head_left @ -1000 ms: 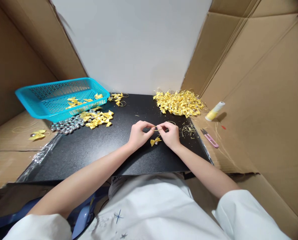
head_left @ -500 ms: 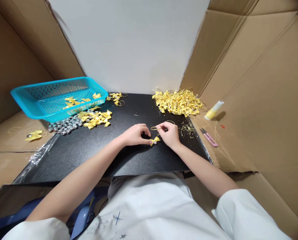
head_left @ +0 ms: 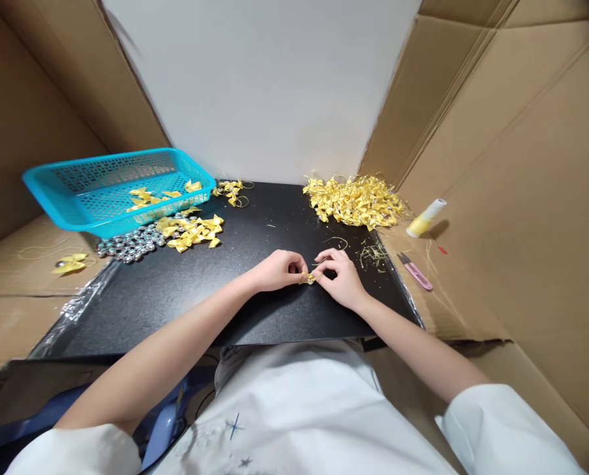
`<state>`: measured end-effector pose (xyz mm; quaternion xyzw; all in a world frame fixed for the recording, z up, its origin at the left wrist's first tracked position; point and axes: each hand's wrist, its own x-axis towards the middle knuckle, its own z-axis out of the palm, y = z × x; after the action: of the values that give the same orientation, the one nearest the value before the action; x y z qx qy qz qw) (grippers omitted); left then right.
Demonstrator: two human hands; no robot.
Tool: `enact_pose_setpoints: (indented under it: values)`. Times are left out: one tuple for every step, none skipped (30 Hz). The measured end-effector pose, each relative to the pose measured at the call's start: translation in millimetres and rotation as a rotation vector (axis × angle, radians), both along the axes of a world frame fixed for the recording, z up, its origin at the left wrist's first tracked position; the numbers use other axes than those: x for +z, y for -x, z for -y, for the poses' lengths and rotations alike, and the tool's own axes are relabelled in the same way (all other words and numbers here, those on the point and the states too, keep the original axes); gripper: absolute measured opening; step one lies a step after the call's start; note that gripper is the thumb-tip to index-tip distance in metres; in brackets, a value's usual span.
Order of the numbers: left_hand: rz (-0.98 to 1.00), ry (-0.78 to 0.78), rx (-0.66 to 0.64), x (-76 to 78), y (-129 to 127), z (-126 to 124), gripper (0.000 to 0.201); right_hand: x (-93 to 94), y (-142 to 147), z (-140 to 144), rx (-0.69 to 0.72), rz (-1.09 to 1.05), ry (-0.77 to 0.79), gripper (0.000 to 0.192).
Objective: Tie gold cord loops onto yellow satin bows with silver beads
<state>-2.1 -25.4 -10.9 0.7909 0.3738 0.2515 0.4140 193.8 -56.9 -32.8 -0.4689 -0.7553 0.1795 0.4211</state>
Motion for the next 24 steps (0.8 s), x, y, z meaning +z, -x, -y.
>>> enact_pose_setpoints:
  values:
    - [0.034,0.035,0.011,-1.7,-0.9,0.3,0.011,-0.2,0.3,0.3,-0.012,-0.011,-0.01,0.012]
    - [0.072,0.07,0.024,-3.7,-2.0,0.6,0.012,-0.6,0.6,0.4,-0.028,-0.025,-0.02,0.012]
    - [0.113,0.102,0.042,-5.8,-3.4,0.7,0.014,-1.0,0.6,0.5,-0.043,-0.041,-0.028,0.012]
    - [0.154,0.131,0.064,-7.9,-4.9,0.9,0.016,-1.4,0.5,0.6,-0.057,-0.057,-0.036,0.012]
    - [0.195,0.156,0.088,-9.7,-6.6,1.1,0.018,-1.8,0.4,0.7,-0.068,-0.073,-0.043,0.012]
    - [0.235,0.176,0.112,-11.1,-8.4,1.3,0.019,-2.0,0.2,0.9,-0.076,-0.088,-0.049,0.012]
    - [0.274,0.192,0.134,-12.1,-10.3,1.7,0.021,-2.0,0.1,1.1,-0.082,-0.101,-0.055,0.013]
    - [0.312,0.204,0.155,-12.8,-12.1,2.2,0.023,-1.8,0.1,1.3,-0.086,-0.114,-0.061,0.013]
    - [0.347,0.214,0.171,-13.0,-13.8,2.8,0.025,-1.3,0.2,1.6,-0.089,-0.127,-0.067,0.013]
    - [0.378,0.225,0.183,-13.0,-15.3,3.5,0.026,-0.6,0.4,1.8,-0.092,-0.139,-0.075,0.014]
    - [0.403,0.236,0.19,-12.8,-16.7,4.3,0.028,0.1,0.6,2.1,-0.094,-0.15,-0.083,0.014]
    - [0.423,0.249,0.195,-12.5,-17.7,5.1,0.029,0.9,0.8,2.3,-0.096,-0.16,-0.092,0.015]
    - [0.437,0.261,0.199,-12.2,-18.6,5.8,0.031,1.7,1.1,2.5,-0.097,-0.169,-0.101,0.016]
    - [0.448,0.273,0.203,-11.9,-19.1,6.4,0.033,2.3,1.3,2.7,-0.099,-0.175,-0.111,0.016]
    - [0.456,0.283,0.208,-11.6,-19.5,7.0,0.035,2.7,1.5,2.9,-0.102,-0.18,-0.12,0.016]
    - [0.462,0.291,0.215,-11.5,-19.6,7.4,0.036,3.0,1.7,3.1,-0.106,-0.184,-0.129,0.016]
    - [0.467,0.296,0.222,-11.4,-19.7,7.7,0.036,3.1,1.9,3.3,-0.109,-0.187,-0.136,0.016]
    - [0.471,0.299,0.229,-11.4,-19.8,8.0,0.036,3.1,2.1,3.4,-0.112,-0.188,-0.142,0.016]
    - [0.473,0.301,0.234,-11.5,-19.9,8.1,0.036,2.9,2.3,3.5,-0.114,-0.19,-0.147,0.016]
    - [0.474,0.301,0.237,-11.6,-20.1,8.2,0.036,2.8,2.5,3.6,-0.116,-0.19,-0.151,0.016]
    - [0.474,0.3,0.237,-11.9,-20.5,8.4,0.035,2.6,2.8,3.7,-0.118,-0.191,-0.154,0.016]
    - [0.472,0.298,0.234,-12.1,-21.0,8.5,0.035,2.5,3.1,3.8,-0.119,-0.191,-0.156,0.017]
    - [0.47,0.294,0.232,-12.3,-21.6,8.8,0.036,2.4,3.4,3.9,-0.121,-0.191,-0.157,0.017]
    - [0.467,0.287,0.231,-12.5,-22.3,9.0,0.036,2.5,3.7,3.9,-0.122,-0.191,-0.158,0.017]
